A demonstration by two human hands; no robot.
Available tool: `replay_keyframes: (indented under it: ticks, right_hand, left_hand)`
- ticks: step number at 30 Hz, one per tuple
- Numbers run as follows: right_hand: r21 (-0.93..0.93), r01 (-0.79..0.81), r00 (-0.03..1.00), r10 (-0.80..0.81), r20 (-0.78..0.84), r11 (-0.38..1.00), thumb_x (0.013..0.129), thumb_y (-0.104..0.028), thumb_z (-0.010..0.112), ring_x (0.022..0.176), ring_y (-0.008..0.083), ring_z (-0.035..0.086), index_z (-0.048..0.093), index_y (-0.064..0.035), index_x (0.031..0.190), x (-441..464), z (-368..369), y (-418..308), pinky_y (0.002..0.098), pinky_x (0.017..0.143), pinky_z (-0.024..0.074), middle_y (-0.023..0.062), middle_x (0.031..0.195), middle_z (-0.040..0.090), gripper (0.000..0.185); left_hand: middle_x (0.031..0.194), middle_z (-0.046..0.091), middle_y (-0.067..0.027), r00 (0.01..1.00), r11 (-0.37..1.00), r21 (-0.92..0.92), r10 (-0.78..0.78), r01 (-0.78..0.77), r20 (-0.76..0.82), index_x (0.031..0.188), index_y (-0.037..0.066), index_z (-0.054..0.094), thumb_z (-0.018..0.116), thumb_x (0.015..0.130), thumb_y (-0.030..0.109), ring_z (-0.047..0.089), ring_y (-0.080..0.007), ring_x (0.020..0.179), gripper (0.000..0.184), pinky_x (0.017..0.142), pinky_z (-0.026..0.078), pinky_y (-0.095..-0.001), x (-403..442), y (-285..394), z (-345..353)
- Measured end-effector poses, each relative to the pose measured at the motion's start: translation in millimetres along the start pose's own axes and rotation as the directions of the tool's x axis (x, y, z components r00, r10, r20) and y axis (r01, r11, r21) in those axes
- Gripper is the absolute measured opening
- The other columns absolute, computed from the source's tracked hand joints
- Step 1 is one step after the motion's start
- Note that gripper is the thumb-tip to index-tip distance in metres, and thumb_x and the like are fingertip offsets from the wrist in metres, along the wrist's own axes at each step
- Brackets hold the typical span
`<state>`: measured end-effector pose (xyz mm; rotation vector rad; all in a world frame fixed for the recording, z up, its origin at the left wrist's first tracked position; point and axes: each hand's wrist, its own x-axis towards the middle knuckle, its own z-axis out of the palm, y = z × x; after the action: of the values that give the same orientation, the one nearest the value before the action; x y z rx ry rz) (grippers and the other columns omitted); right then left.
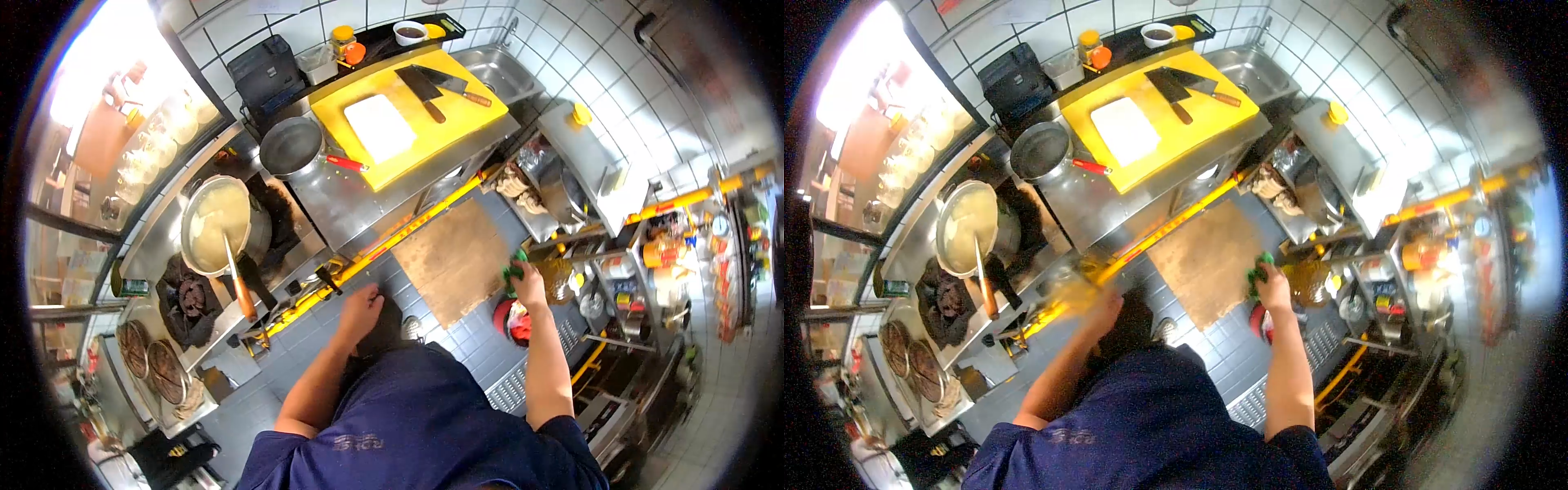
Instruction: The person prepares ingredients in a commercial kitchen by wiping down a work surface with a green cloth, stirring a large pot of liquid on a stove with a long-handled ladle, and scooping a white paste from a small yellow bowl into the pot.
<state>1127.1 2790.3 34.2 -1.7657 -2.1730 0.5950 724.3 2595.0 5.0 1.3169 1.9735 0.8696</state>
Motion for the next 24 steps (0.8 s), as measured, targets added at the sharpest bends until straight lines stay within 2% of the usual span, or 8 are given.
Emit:
replay_keyframes:
  ticks: [3,7,11,15,16,19,22,24]
  right_hand:
    - [0.084,0.142,0.988,-0.147,0.055,0.986,0.078,-0.005,0.071,0.105,0.0359,0.064,0.062,-0.006,0.121,97.3,-22.8,-81.7,0.0387,0.09,0.0505,0.0199,0.114,0.065,0.043]
    - [0.161,0.331,0.94,-0.34,0.034,0.93,0.078,-0.002,0.07,0.102,0.0354,0.064,0.063,-0.0065,0.119,199.1,-20.9,-167.5,0.0388,0.09,0.0514,0.0201,0.116,0.064,0.042]
    - [0.167,0.463,0.883,-0.469,-0.009,0.87,0.078,-0.002,0.071,0.112,0.0385,0.059,0.062,-0.0092,0.123,288.7,-4.6,-237.1,0.0402,0.092,0.0511,0.023,0.124,0.059,0.047]
    - [0.125,0.479,0.875,-0.484,0.007,0.869,0.083,-0.008,0.072,0.136,0.0457,0.037,0.043,-0.0182,0.145,329.9,0.6,-274.4,0.0449,0.108,0.0401,0.0266,0.154,0.027,0.069]
    - [0.102,0.525,0.851,-0.525,-0.03,0.845,0.083,-0.008,0.072,0.137,0.0454,0.036,0.044,-0.0142,0.144,334.8,2.0,-270.7,0.0458,0.108,0.0395,0.0266,0.152,0.029,0.067]
    - [0.051,0.544,0.838,-0.545,0.025,0.838,0.084,-0.007,0.069,0.137,0.0441,0.036,0.046,-0.0098,0.142,331.1,16.9,-229.8,0.0461,0.108,0.0393,0.0251,0.151,0.032,0.062]
    - [-0.003,0.392,0.896,-0.382,0.226,0.92,0.083,-0.008,0.069,0.138,0.0446,0.034,0.046,-0.0071,0.14,307.7,40.6,-140.7,0.0473,0.112,0.0344,0.027,0.15,0.032,0.061]
    - [-0.002,0.205,0.915,-0.191,0.355,0.979,0.084,-0.009,0.068,0.138,0.0451,0.032,0.046,-0.0055,0.14,283.4,43.4,-87.7,0.0467,0.114,0.0312,0.0275,0.15,0.032,0.061]
  left_hand:
    - [0.089,0.07,-0.0158,0.981,0.997,0.07,-0.019,0.033,-0.192,0.105,0.0,0.064,0.063,0.089,0.017,0.067,-0.027,0.081,0.024,0.073,0.052,-0.0366,47.0,39.3,-18.9]
    - [0.081,0.067,-0.0105,0.985,0.999,-0.014,-0.048,0.046,-0.166,0.102,-0.001,0.063,0.063,0.089,0.017,0.062,-0.0159,0.074,0.023,0.069,0.049,-0.0312,123.6,27.5,-31.1]
    - [0.087,0.068,-0.0107,0.935,0.954,-0.22,-0.256,0.203,-0.246,0.103,-0.005,0.062,0.062,0.091,0.018,0.062,-0.016,0.077,0.025,0.07,0.049,-0.0302,184.5,59.8,-59.3]
    - [0.1,0.067,-0.0108,0.869,0.832,-0.493,-0.421,0.255,-0.26,0.108,-0.003,0.06,0.063,0.092,0.019,0.063,-0.017,0.085,0.027,0.073,0.049,-0.0301,247.8,49.0,-61.7]
    - [0.101,0.067,-0.0106,0.842,0.784,-0.57,-0.463,0.244,-0.276,0.108,-0.002,0.06,0.063,0.093,0.019,0.063,-0.017,0.085,0.026,0.073,0.05,-0.0298,265.4,39.6,-55.1]
    - [0.094,0.065,-0.0083,0.74,0.256,-0.957,-0.668,0.135,-0.074,0.107,0.002,0.06,0.062,0.094,0.019,0.063,-0.0173,0.082,0.022,0.07,0.052,-0.0308,324.5,6.3,-34.4]
    - [0.088,0.063,-0.0071,0.719,-0.054,-0.998,-0.693,0.033,0.061,0.104,0.003,0.058,0.061,0.094,0.018,0.063,-0.0179,0.076,0.018,0.064,0.055,-0.0326,351.8,0.8,-32.7]
    - [0.085,0.061,-0.0072,0.714,-0.116,-0.993,-0.697,-0.017,0.07,0.102,0.003,0.057,0.062,0.093,0.017,0.063,-0.0186,0.071,0.017,0.061,0.055,-0.0341,357.3,8.8,-37.7]
